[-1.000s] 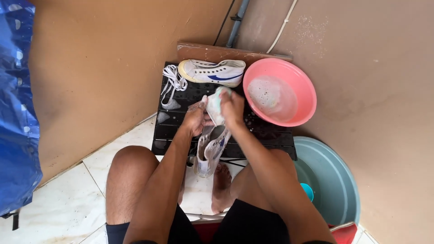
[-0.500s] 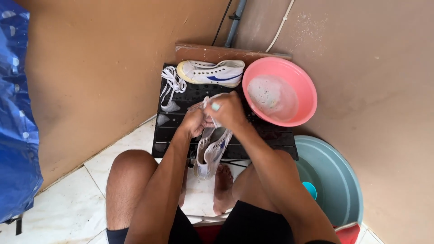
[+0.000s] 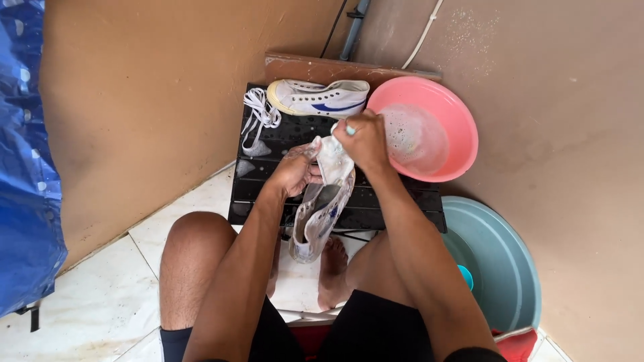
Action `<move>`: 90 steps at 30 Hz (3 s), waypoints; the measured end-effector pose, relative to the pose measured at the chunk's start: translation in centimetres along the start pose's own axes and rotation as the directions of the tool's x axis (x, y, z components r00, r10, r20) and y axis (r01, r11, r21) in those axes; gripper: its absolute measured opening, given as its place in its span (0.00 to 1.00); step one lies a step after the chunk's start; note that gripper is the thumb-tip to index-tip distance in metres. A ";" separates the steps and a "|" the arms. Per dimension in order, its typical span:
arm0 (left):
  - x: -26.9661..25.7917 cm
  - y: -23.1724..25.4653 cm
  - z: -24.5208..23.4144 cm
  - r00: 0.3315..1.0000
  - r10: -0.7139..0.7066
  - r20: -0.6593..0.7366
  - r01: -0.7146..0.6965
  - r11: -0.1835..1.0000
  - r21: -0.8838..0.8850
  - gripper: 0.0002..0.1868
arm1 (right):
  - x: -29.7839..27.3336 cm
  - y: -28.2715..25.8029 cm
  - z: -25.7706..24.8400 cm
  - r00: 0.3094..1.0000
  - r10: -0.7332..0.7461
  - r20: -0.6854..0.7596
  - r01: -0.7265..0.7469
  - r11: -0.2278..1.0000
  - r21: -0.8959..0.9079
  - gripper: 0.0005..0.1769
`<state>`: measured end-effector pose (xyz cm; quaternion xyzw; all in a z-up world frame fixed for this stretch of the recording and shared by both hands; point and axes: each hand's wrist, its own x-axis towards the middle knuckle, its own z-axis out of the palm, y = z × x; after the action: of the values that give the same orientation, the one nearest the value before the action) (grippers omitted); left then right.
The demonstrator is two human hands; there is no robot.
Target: The person scrubs a white sneaker with a light blue brush, repeatedly dipping the brush into a pink basin of soapy water. The person cleans the upper, sides, and sole of the shoe while seated on a low stool.
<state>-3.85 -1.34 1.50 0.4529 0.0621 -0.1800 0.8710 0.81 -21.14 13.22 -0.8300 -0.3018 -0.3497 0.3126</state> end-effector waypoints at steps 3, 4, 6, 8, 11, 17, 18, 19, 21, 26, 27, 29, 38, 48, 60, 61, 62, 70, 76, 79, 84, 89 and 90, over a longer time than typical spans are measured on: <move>2.3 -2.5 -3.0 0.999 -0.048 -0.024 0.048 0.999 0.013 0.30 | -1.4 -3.5 2.8 0.999 -0.044 0.028 0.040 0.990 0.134 0.12; 2.6 -1.6 -2.1 0.999 -0.042 -0.018 0.042 0.999 0.013 0.30 | -0.9 -3.0 2.5 0.998 -0.050 0.026 0.047 0.991 0.129 0.12; 1.1 -0.6 -1.5 0.998 -0.018 -0.060 0.014 0.998 -0.068 0.29 | -1.4 -3.2 2.8 0.995 -0.069 0.078 0.058 0.990 0.132 0.12; 0.9 -1.2 -1.3 0.998 -0.014 -0.064 0.009 0.997 -0.075 0.30 | -1.6 0.0 2.4 0.998 -0.040 0.042 0.037 0.997 0.068 0.18; 4.5 -4.0 -6.2 0.993 0.048 -0.103 -0.056 0.995 -0.078 0.30 | -2.8 -3.4 4.2 0.996 -0.062 0.059 0.049 0.979 0.197 0.17; 4.2 -2.5 -5.6 0.975 0.043 -0.220 -0.050 0.998 -0.024 0.27 | -3.6 -0.9 4.1 0.975 -0.172 0.140 0.165 0.985 0.060 0.18; 3.8 -1.5 -5.0 0.974 0.016 -0.225 -0.025 0.999 -0.036 0.27 | -3.1 0.7 4.2 0.987 -0.123 0.107 0.128 0.991 -0.045 0.22; 3.7 -1.8 -6.0 0.973 0.020 -0.230 -0.029 0.999 -0.036 0.27 | -3.7 -1.0 4.6 0.986 -0.126 0.107 0.131 0.991 -0.040 0.22; 4.4 -2.4 -7.1 0.961 0.035 -0.273 -0.020 0.998 0.057 0.29 | -4.8 -3.6 4.8 0.949 -0.245 0.199 0.218 0.965 0.149 0.15; 3.4 -2.1 -4.5 0.929 0.031 -0.369 -0.014 0.999 0.048 0.31 | -4.5 -0.9 2.9 0.916 -0.199 0.347 0.196 0.980 0.044 0.14; 3.2 -0.9 -3.7 0.923 0.044 -0.382 -0.009 0.996 0.093 0.31 | -5.2 2.3 4.6 0.927 -0.137 0.349 0.178 0.980 -0.090 0.19; 3.2 -1.7 -4.3 0.914 0.061 -0.401 -0.007 0.991 0.135 0.32 | -6.1 -1.2 4.4 0.910 -0.156 0.385 0.176 0.984 -0.018 0.18; 4.4 -1.9 -7.1 0.898 0.341 -0.279 -0.049 0.707 0.705 0.14 | -6.4 -0.5 2.8 0.873 -0.110 0.476 0.112 0.993 0.024 0.16; 3.7 -1.8 -3.9 0.839 0.424 -0.341 0.035 0.583 0.812 0.12 | -4.6 -3.2 0.7 0.811 -0.155 0.564 0.101 0.987 0.125 0.15; 14.3 -7.2 -8.2 0.833 0.429 -0.351 -0.090 0.730 0.678 0.15 | -5.4 2.7 0.7 0.630 -0.294 0.719 0.397 0.918 0.028 0.19; 11.7 -5.9 -5.7 0.832 0.429 -0.351 -0.090 0.729 0.678 0.15 | -5.2 2.3 0.2 0.630 -0.295 0.719 0.397 0.917 0.028 0.19; 9.1 -4.7 -3.3 0.868 0.367 -0.335 -0.086 0.775 0.626 0.17 | -5.0 1.8 -0.2 0.650 -0.241 0.721 0.312 0.949 0.035 0.14; 7.0 -7.1 -4.6 0.878 0.411 -0.247 -0.170 0.749 0.641 0.21 | -5.1 0.4 -0.8 0.639 -0.187 0.746 0.134 0.982 0.131 0.14; 7.4 -8.4 -5.6 0.821 0.543 -0.178 -0.327 0.701 0.634 0.20 | -4.1 1.6 -1.1 0.678 -0.146 0.720 0.064 0.988 0.141 0.07; 6.1 -7.3 -4.3 0.798 0.586 -0.141 -0.369 0.659 0.655 0.20 | -3.0 -0.2 -1.7 0.707 -0.098 0.700 0.005 0.991 0.134 0.09; 4.9 -8.5 -5.2 0.770 0.616 -0.168 -0.423 0.689 0.588 0.19 | -4.5 -1.4 -1.1 0.536 -0.130 0.834 -0.290 0.899 0.327 0.08; 10.6 -11.8 -8.8 0.798 0.540 -0.268 -0.276 0.722 0.634 0.21 | -4.0 0.8 0.5 0.698 -0.063 0.714 -0.043 0.991 0.129 0.04; 11.3 -12.5 -9.5 0.796 0.543 -0.268 -0.267 0.712 0.649 0.22 | -4.4 1.5 1.0 0.713 -0.030 0.701 0.086 0.995 -0.045 0.04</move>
<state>2.53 -3.12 -16.66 0.7265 0.0953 0.1183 0.6702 -0.26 -22.59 8.89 -0.9017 -0.4101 -0.0309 0.1333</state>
